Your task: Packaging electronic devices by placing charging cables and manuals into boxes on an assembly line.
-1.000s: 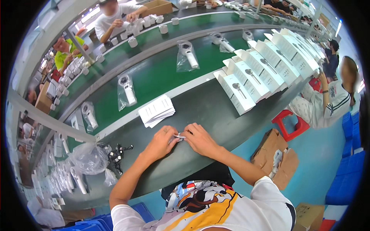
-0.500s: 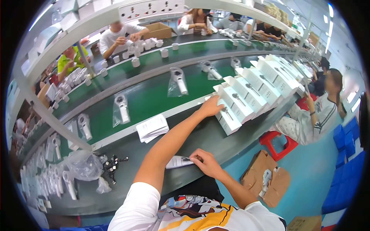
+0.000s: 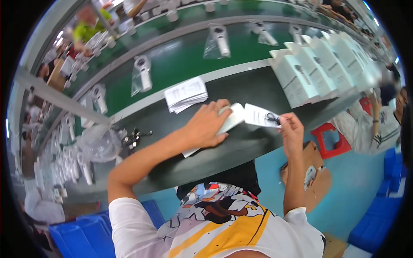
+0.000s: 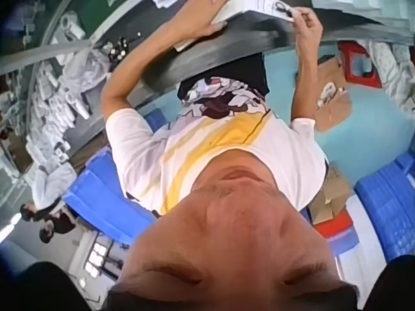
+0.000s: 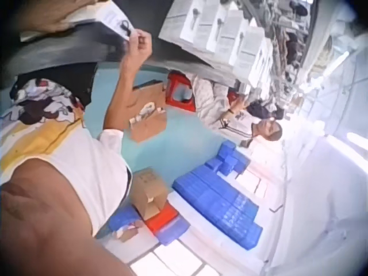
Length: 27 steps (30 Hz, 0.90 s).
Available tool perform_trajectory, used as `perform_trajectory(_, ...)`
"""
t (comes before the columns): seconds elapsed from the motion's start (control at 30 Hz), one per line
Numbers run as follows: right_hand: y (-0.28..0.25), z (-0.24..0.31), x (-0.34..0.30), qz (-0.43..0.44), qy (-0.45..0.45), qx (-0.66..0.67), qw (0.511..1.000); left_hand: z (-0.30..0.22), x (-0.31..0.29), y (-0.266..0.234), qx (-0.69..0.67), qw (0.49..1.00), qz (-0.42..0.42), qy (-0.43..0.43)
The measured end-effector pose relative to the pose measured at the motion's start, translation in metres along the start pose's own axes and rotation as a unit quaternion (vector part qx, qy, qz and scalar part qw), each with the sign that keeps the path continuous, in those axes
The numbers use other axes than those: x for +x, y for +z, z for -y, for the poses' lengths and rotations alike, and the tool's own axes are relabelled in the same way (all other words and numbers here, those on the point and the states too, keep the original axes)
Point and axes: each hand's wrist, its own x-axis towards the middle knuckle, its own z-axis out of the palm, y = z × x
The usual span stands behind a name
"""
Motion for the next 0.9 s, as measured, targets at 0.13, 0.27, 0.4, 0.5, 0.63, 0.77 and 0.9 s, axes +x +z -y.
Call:
perform_trajectory(0.13,0.014,-0.013,0.024,0.058,0.012,-0.085,0.995,-0.014,-0.048,0.020,0.052,0.991,-0.070,-0.103)
perform_trajectory(0.27,0.031,-0.014,0.031,0.163,0.054,-0.239,0.956,-0.020,-0.059,0.021,0.044,0.985,-0.060,-0.156)
perform_trajectory(0.4,0.062,-0.018,0.022,0.214,0.012,-0.316,0.924,-0.028,-0.064,0.027,0.043,0.985,-0.076,-0.151)
perform_trajectory(0.5,0.084,-0.028,0.012,0.275,0.038,-0.271,0.922,-0.030,-0.071,0.029,0.045,0.985,-0.100,-0.134)
perform_trajectory(0.63,0.100,-0.032,0.012,0.342,0.105,-0.231,0.905,-0.029,-0.083,0.024,0.041,0.982,-0.140,-0.116)
perform_trajectory(0.77,0.129,-0.010,0.005,0.196,-0.107,-0.214,0.951,-0.013,-0.093,0.005,0.042,0.968,-0.202,-0.142)
perform_trajectory(0.9,0.110,-0.006,0.021,0.022,-0.172,-0.151,0.973,0.025,-0.083,-0.062,0.034,0.932,-0.328,-0.153)
